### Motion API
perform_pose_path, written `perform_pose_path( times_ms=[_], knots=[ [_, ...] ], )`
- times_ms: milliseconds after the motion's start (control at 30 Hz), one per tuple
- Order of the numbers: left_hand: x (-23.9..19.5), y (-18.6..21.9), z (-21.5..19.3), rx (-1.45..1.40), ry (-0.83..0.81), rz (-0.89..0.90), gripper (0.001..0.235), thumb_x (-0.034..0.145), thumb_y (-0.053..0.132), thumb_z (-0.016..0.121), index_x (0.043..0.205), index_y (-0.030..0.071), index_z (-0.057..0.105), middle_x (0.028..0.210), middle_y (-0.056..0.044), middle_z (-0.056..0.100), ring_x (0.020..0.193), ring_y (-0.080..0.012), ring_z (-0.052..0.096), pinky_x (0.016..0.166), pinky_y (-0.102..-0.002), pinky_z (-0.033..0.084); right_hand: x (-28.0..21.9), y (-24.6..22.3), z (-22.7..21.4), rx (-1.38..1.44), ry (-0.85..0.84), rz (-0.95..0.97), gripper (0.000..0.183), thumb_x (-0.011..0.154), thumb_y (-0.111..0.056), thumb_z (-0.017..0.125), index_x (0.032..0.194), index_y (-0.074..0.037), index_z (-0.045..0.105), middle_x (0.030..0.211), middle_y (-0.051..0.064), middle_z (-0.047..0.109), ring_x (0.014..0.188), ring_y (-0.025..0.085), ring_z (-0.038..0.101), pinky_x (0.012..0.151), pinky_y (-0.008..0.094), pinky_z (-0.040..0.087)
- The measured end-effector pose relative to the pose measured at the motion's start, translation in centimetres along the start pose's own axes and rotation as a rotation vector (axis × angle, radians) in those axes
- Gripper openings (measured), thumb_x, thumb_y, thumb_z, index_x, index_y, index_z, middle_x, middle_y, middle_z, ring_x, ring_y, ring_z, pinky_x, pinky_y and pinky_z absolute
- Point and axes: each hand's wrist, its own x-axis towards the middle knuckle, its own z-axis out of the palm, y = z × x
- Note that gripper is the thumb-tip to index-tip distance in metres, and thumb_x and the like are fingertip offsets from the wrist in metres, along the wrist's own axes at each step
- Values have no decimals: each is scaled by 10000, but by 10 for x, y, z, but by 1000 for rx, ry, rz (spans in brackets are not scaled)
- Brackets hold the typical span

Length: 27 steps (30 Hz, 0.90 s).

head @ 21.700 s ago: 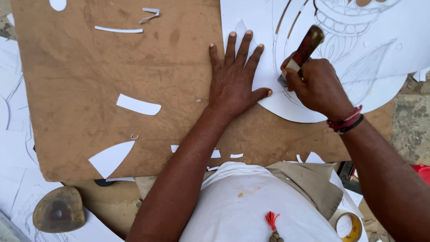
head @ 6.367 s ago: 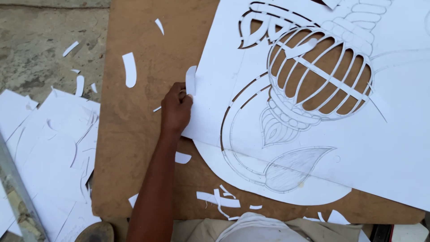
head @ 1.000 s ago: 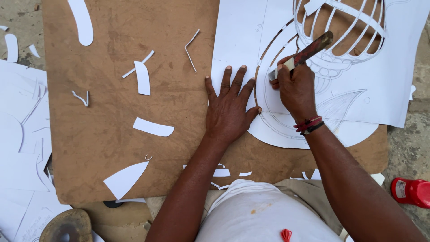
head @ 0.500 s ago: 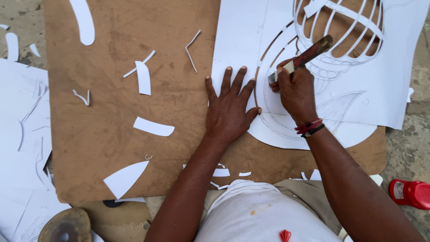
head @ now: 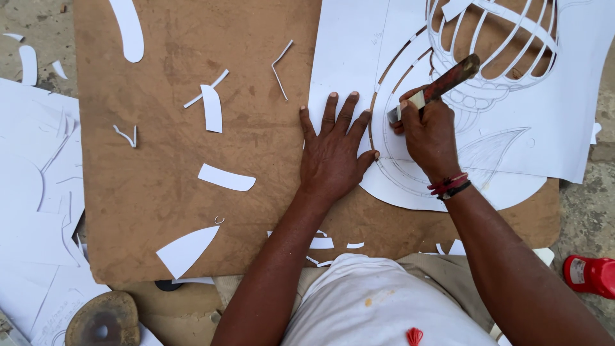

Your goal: The person uses a craft knife to cut along pencil lines on a large white sheet of paper placed on a brown work surface. They carefully follow curved and straight lines, removing small strips of paper and occasionally lifting the sheet to clear debris.

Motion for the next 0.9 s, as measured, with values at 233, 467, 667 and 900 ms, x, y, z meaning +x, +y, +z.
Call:
perform_pose_path(
  times_ms=[233,467,667,900],
  knots=[
    [0,-1,2,2,-3,1,746,866,539,693,1503,214,479,1677,-53,209,1565,-286,73,1203,-715,-33,-6,5,-1,-32,-30,-10,235,1097,-129,520,1079,66,650,786,101,697,694,129,686,637,274,581],
    [1,-2,5,12,2,4,748,868,549,685,1507,222,474,1678,-53,204,1563,-285,70,1203,-714,-42,-9,7,-6,-51,-77,19,238,1093,-152,526,1096,66,622,813,109,712,720,126,698,659,274,586],
    [1,-1,5,12,-9,-2,749,872,549,684,1511,223,469,1683,-50,195,1566,-282,64,1204,-713,-47,-9,7,-10,-88,-123,-2,242,1088,-154,528,1104,64,633,820,117,718,721,134,697,660,284,580],
    [1,-1,5,18,-7,1,744,875,545,683,1508,211,476,1682,-56,205,1571,-282,69,1204,-717,-45,-14,9,-13,-161,-152,35,254,1078,-165,545,1102,54,673,797,116,723,701,146,698,639,298,568]
  ],
)
